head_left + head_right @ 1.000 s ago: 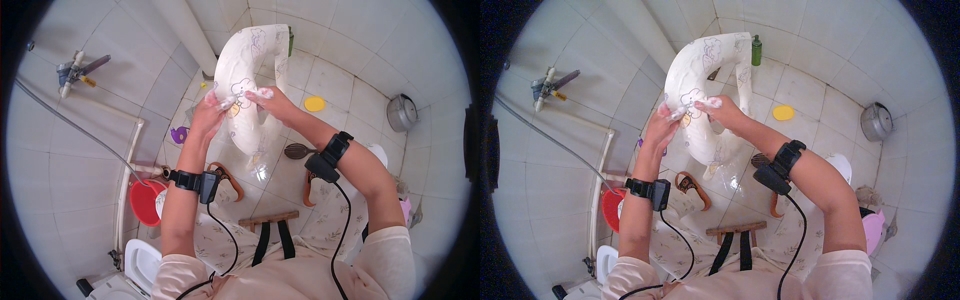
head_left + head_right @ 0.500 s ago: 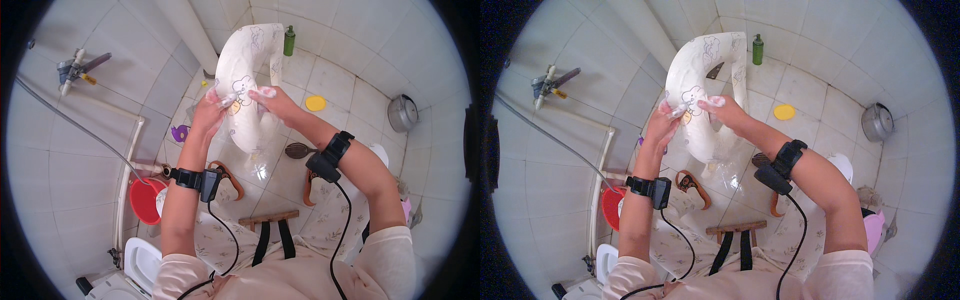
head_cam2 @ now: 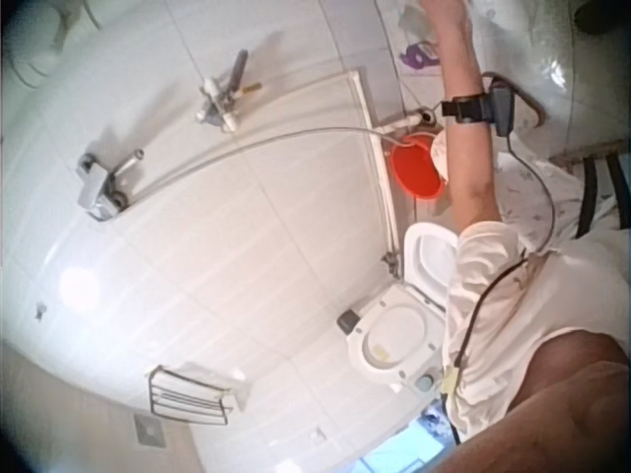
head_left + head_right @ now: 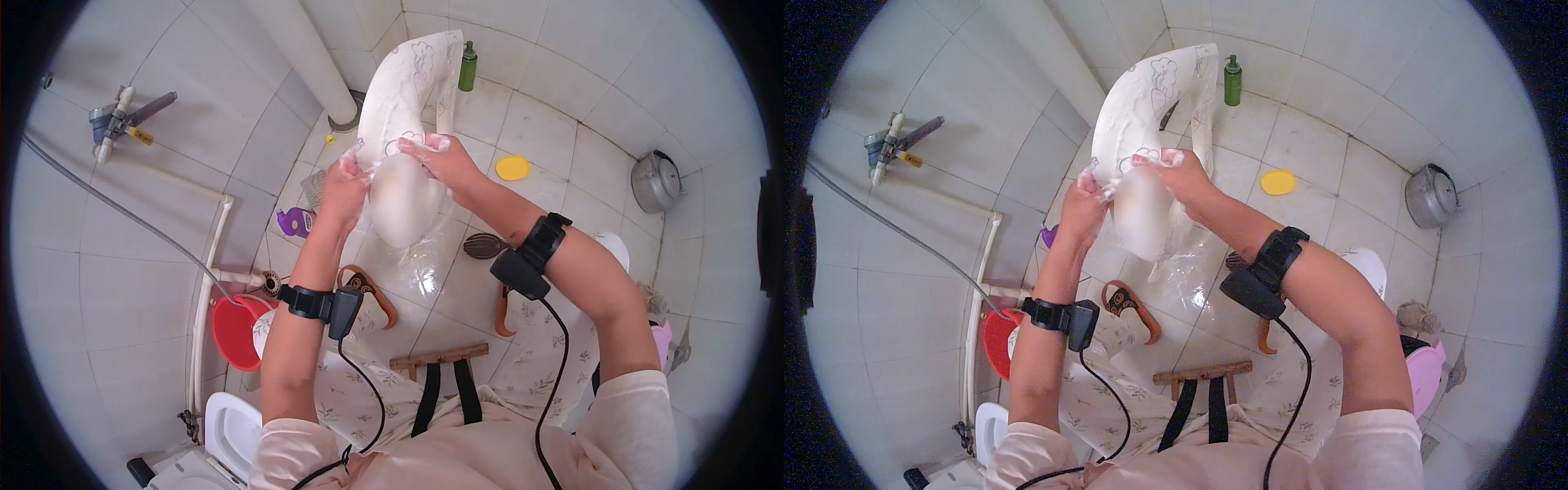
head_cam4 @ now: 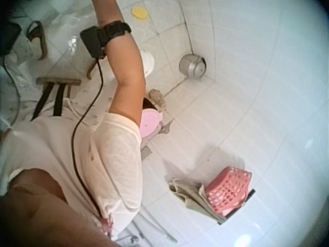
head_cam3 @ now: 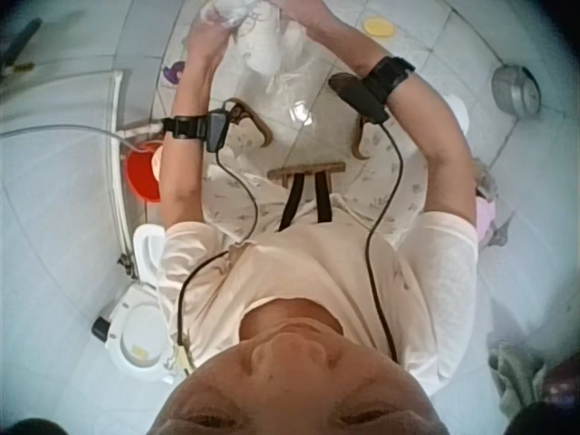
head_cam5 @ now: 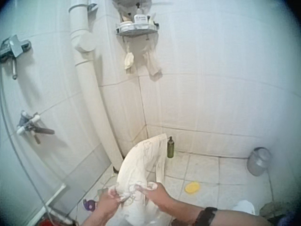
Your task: The person soaps and rinses a toilet seat cover by hand before scrubbing the inside of the toilet bowl with a brush.
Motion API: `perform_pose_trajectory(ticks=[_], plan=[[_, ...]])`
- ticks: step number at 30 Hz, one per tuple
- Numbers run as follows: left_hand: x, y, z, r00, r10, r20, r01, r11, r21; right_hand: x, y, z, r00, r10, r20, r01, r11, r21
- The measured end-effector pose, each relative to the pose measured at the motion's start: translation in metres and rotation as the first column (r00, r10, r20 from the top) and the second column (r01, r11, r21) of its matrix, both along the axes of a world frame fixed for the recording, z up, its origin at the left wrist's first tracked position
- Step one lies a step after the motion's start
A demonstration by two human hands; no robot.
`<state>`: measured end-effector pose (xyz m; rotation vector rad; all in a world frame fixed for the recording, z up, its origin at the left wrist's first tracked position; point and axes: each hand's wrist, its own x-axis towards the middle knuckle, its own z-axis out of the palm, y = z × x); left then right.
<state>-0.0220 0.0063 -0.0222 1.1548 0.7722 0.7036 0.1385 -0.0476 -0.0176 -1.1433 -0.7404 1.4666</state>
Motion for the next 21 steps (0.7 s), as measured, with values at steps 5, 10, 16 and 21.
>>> perform_pose_trajectory(ticks=[5, 10, 16, 21], plan=[[0.009, -0.001, -0.002, 0.963, 0.224, 0.150, -0.240, 0.966, 0.094, -0.026, -0.014, -0.037, 0.864, -0.144, 0.483, -0.047, 0.931, 0.362], [0.012, -0.007, 0.005, 0.963, 0.267, 0.041, -0.270, 0.944, 0.189, -0.011, -0.006, -0.028, 0.914, -0.042, 0.403, -0.065, 0.967, 0.248], [0.000, -0.008, -0.027, 0.952, 0.195, -0.236, -0.070, 0.890, 0.451, -0.002, 0.006, -0.011, 0.992, -0.103, 0.073, 0.095, 0.989, 0.111], [-0.009, -0.006, 0.005, 0.399, 0.257, -0.880, 0.407, 0.810, 0.421, 0.042, 0.013, -0.038, 0.648, 0.052, 0.760, -0.203, 0.973, 0.107]])
